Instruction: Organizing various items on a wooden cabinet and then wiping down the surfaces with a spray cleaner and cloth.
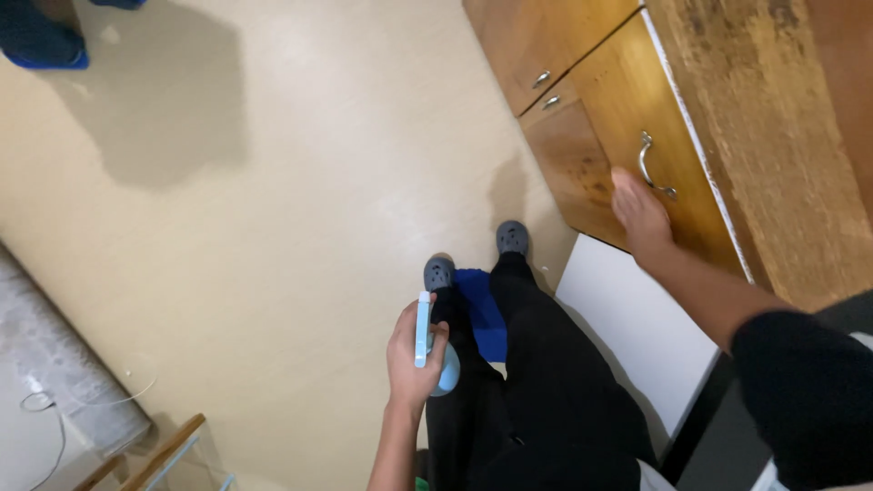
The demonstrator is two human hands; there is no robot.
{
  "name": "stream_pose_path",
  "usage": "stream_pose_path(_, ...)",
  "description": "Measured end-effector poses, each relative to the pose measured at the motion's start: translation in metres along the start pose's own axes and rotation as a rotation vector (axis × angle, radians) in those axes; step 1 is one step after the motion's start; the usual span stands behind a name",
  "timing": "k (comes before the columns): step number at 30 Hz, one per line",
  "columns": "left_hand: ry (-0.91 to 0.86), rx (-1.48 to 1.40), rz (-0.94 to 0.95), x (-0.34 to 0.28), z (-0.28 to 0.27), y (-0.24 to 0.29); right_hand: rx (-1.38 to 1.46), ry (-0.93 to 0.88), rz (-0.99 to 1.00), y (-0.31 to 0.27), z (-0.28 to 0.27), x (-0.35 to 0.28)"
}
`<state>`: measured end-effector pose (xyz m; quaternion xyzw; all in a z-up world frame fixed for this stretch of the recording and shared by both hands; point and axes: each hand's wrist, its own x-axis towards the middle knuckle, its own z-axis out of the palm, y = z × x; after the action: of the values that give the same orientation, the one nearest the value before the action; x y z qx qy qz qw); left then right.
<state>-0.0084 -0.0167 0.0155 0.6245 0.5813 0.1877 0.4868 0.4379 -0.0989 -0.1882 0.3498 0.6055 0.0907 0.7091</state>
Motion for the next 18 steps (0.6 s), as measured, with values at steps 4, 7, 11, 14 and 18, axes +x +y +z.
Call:
stream_pose_path(4,0.005,0.018,-0.03,0.007,0.008,0.008,-0.198,-0.009,0.222,0.086,-0.041,0.076)
stream_pose_path(7,0.022,-0.001,-0.139,0.015,0.023,0.026,0.012,-0.04,0.245,0.182,-0.081,0.047)
stream_pose_path(11,0.07,-0.051,-0.023,0.043,0.062,0.048,0.243,0.303,0.295,0.285,-0.087,-0.028)
stream_pose_path(14,0.002,-0.045,0.14,0.091,0.104,0.066,0.479,0.708,0.396,0.295,-0.044,-0.044)
stream_pose_path(18,-0.201,-0.052,0.114,0.173,0.164,0.105,1.084,1.137,0.493,0.266,-0.021,-0.058)
